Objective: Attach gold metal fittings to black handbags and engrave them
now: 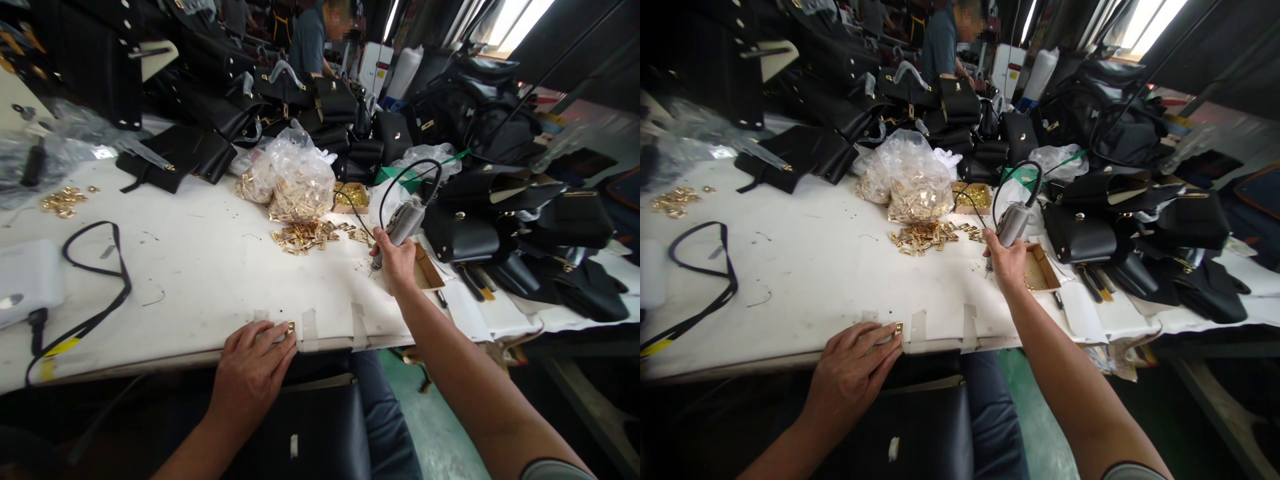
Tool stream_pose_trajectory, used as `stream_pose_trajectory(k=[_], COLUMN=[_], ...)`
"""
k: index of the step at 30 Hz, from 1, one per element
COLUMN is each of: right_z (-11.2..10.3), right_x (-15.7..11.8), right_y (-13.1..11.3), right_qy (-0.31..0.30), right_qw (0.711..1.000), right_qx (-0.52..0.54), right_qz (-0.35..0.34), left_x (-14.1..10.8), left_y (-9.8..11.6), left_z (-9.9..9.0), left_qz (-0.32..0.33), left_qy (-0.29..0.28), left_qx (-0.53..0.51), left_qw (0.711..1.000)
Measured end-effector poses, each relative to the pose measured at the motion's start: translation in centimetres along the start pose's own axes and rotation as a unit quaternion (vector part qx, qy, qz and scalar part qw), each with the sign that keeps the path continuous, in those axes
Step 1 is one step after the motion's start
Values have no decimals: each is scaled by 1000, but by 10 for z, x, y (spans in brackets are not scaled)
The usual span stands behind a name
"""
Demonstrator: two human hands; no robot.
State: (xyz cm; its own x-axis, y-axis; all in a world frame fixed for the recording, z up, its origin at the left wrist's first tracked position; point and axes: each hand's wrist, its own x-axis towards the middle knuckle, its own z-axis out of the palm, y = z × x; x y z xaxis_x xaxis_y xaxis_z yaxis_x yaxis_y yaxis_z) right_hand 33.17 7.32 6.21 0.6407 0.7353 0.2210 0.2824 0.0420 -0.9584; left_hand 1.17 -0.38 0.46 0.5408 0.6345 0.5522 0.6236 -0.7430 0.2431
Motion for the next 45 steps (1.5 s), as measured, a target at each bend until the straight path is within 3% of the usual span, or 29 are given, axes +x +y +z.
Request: stream_pose_trajectory(k=[8, 15, 21, 30, 35, 45], right_z=[2, 13, 25, 68, 71, 75], right_x=[-1, -18, -51, -129, -137, -145], right_y=[-6, -46, -71, -58, -55, -52], right_qy=[18, -8, -53, -104, -93, -90], right_qw=[999, 981, 960, 897, 884, 888], right_qx=[25, 192, 274, 370, 394, 385], right_qz=[-12, -26, 27, 217, 235, 236], left_x=[1, -2, -2, -5, -7, -6], left_y=[1, 2, 6, 12, 12, 12], left_z=[-1, 0, -1, -4, -4, -3], left_qz=[-9, -27, -63, -100, -103, -97], left_qy=[-1, -6, -22, -65, -73, -65], left_qx=[-11, -28, -51, -70, -74, -71], left_qw=[1000, 999, 996, 990, 989, 991])
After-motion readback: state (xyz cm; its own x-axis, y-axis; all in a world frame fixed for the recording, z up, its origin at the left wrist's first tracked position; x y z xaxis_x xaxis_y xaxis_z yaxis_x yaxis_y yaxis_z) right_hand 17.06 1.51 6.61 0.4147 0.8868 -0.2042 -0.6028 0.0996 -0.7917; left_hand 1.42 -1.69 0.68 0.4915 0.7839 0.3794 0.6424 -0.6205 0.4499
